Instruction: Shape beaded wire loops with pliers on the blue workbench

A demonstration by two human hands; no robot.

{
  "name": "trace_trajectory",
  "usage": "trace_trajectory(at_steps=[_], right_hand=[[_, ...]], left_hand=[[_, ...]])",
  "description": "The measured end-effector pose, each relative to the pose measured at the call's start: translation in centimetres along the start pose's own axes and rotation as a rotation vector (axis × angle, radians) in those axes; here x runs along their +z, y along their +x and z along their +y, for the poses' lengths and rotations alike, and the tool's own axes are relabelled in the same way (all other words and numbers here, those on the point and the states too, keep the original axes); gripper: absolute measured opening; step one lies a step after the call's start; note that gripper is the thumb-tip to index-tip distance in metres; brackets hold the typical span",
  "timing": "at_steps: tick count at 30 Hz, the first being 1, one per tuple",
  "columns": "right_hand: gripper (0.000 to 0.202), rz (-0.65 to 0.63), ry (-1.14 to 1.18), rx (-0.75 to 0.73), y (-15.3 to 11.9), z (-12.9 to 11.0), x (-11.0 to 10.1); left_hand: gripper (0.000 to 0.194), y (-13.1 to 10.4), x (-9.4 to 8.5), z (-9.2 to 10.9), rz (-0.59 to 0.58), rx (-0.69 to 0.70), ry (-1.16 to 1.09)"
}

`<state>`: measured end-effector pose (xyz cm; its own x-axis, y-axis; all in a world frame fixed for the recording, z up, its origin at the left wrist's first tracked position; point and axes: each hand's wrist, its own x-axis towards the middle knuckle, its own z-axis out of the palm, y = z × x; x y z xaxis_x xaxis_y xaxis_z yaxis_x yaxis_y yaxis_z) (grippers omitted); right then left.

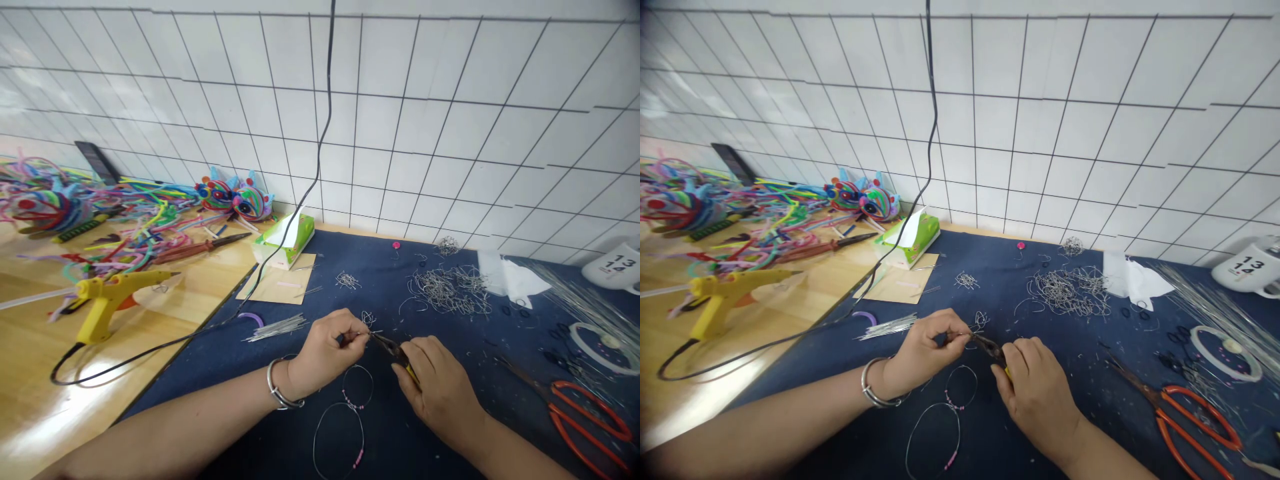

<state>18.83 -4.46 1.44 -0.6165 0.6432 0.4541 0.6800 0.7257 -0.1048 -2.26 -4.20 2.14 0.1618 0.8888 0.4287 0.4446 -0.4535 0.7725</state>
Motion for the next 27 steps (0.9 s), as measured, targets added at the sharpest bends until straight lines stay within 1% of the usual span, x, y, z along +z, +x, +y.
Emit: trace_trajectory(at_steps=[6, 13, 19, 23, 27], right_hand=[[0.016, -0.011, 0.072, 0.008, 0.2, 0.0, 0.0], [0.014, -0.038, 0.233, 0.074, 0.1, 0.0, 0.2], [0.011, -0.103, 0.398, 0.164, 0.2, -0.4, 0.1], [0.016, -0.171, 0.488, 0.247, 0.4, -0.8, -0.2], [0.018, -0.194, 0.536, 0.288, 0.6, -1.1, -0.3]], left_hand=[[0.009, 0.1, -0.1, -0.1, -0.015, 0.016, -0.019], [0.010, 0.1, 0.0, -0.1, -0.006, 0.039, -0.007], [0.010, 0.1, -0.1, -0.1, 0.019, 0.073, 0.028], [0.011, 0.1, -0.2, -0.1, 0.030, 0.088, 0.034], [0.012, 0.0, -0.1, -0.2, 0.038, 0.087, 0.044]])
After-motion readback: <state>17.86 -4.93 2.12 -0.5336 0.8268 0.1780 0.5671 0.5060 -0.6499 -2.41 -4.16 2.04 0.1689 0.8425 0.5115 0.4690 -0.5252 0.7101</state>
